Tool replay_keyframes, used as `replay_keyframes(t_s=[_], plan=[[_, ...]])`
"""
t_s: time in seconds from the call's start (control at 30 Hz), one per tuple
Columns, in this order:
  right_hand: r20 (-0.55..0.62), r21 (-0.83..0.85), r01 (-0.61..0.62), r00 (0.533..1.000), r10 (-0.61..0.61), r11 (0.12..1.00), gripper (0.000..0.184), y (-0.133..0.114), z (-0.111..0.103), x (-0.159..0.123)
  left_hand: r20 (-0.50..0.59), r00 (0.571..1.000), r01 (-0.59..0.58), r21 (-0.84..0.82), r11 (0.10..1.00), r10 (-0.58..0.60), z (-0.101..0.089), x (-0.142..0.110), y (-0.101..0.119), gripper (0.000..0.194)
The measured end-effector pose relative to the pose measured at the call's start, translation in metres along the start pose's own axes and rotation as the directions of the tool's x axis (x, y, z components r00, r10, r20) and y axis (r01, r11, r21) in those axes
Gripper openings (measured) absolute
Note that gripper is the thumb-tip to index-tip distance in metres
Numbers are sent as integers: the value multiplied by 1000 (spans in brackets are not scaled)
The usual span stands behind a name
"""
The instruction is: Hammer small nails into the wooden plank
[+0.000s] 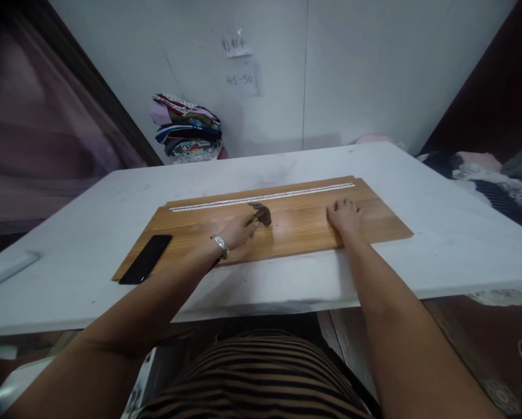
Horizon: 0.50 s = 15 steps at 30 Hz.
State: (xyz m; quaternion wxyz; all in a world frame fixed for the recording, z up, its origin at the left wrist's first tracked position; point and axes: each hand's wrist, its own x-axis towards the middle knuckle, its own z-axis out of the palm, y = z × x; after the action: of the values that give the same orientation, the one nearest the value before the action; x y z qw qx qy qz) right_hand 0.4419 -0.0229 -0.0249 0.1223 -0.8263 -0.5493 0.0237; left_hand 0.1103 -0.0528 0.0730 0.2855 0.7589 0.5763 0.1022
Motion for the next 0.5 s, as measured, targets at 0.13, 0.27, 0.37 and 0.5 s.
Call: replay_keyframes(t_s=[0.13, 0.27, 0.37, 0.5], plan=[[0, -5, -1, 1000, 1, 1000, 53, 0, 0, 0, -10, 1000, 17, -14, 1000, -17, -1, 1, 0, 26], [-1, -19, 4, 1000, -4, 1000, 52, 0, -1, -1, 10, 1000, 7, 9, 1000, -7, 0, 2, -1, 25], [1, -7, 3, 1000, -3, 1000, 51, -1, -3, -2, 10, 1000, -4, 23, 1000, 4, 3, 2, -3, 26], [-3, 9, -4, 1000, 4, 1000, 49, -2, -3, -2, -1, 1000, -7, 28, 1000, 7, 5, 3, -4, 26]])
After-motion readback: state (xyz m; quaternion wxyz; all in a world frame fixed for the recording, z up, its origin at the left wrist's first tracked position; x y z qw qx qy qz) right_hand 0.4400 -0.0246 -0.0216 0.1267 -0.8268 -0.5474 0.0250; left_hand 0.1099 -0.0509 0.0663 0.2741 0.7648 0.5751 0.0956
